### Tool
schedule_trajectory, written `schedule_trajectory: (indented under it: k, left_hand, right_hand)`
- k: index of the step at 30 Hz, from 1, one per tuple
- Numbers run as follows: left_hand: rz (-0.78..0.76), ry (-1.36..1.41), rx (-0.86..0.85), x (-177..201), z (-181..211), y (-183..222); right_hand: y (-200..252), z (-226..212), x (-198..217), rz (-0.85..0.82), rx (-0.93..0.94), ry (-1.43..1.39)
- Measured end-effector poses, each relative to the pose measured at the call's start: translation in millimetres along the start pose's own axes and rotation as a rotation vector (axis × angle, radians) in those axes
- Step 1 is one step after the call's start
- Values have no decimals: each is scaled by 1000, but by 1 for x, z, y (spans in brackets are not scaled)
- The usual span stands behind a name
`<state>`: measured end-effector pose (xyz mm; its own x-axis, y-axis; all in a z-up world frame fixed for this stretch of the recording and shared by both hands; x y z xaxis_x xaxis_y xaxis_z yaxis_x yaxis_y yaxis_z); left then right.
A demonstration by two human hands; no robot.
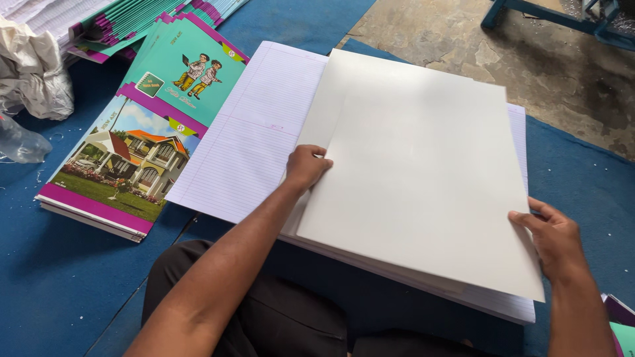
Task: The person folds the spine of a book using a wooden tool to press the crease. They repeatedly open the book, align the pages, and press the spine with the tool to create a sharp fold.
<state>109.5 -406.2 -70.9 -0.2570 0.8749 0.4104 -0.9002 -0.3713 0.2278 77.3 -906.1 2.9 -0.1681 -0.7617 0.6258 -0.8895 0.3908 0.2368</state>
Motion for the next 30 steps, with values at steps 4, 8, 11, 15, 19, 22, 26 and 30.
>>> schedule_trajectory:
  k: [4,8,11,15,19,22,26,30]
  left_hand:
    - [-55,-102,136,-10,5,13]
    - [-43,-202,9,-19,16,14]
    - [-29,-286,-66,-26,15,8]
    - [-24,-398,-144,-36,20,6]
    - [-49,-501,-142,-42,29,17]
    - [-50,-577,-148,-45,36,22]
    - [-114,-546,-152,-51,26,9]
    - [-100,-468,-202,-59,17,-14]
  right_hand:
    - [7,-20,9,129,236,162]
    - [17,-41,15,148,351,173]
    - [30,-65,12,97,465,141]
    - [43,-94,-7,15,548,183]
    - [59,-120,-37,-28,641,219]
    - [64,-131,-62,-99,623,209]
    - [68,-147,-103,-213,711,261]
    - [94,-171,-137,-81,1184,605]
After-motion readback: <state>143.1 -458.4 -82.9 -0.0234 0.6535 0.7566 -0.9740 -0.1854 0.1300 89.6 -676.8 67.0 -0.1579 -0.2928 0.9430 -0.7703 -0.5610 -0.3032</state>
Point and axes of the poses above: each hand's wrist, its own y-axis away from the middle knuckle, its own x-axis out of the back of the hand, z = x × y, the point moved 9 cm from there along -y, towards the middle knuckle, and after that the axes turned 5 degrees about y, right-handed, at the moved point
